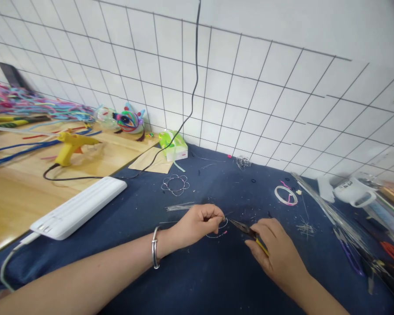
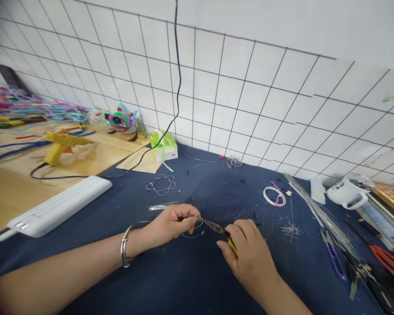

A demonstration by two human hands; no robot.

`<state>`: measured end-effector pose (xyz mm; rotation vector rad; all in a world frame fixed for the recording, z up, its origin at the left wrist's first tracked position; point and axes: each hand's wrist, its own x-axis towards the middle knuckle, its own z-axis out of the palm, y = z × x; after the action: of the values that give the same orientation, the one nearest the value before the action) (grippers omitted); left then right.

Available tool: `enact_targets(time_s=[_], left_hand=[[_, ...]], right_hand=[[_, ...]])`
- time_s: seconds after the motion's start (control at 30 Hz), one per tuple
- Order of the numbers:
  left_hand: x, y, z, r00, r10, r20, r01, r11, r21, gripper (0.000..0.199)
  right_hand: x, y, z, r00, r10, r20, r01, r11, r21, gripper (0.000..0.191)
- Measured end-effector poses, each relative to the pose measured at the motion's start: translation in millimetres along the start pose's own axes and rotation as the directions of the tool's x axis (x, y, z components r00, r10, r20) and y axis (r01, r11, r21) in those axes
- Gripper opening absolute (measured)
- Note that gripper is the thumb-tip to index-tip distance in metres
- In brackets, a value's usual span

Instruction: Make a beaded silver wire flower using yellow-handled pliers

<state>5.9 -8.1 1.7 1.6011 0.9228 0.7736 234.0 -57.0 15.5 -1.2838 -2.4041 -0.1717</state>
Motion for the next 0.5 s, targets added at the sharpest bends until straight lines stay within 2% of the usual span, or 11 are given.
enact_targets(time_s=[0.13, 0.37, 0.5], left_hand=[[1, -1, 0.1, 1.0, 0.013, -0.013, -0.012, 0.999, 0.045, 0.02], [1, -3, 4.1, 0.997, 0.077, -0.02, -0.073, 0.982, 0.172, 0.016], [1, -7, 5.5, 0.997, 0.082, -0.005, -0.08, 0.982, 0.173, 0.015]], right_hand=[[10, -12, -5, 0.997, -0.068, 0.03, 0.069, 0.997, -0.046, 0.016], [0, -10, 5, 1.0, -0.028, 0.012, 0.029, 0.995, -0.093, 0.017], [-3, -8, 8, 1.0, -0.019, 0.013, 0.02, 0.996, -0.085, 0.016]])
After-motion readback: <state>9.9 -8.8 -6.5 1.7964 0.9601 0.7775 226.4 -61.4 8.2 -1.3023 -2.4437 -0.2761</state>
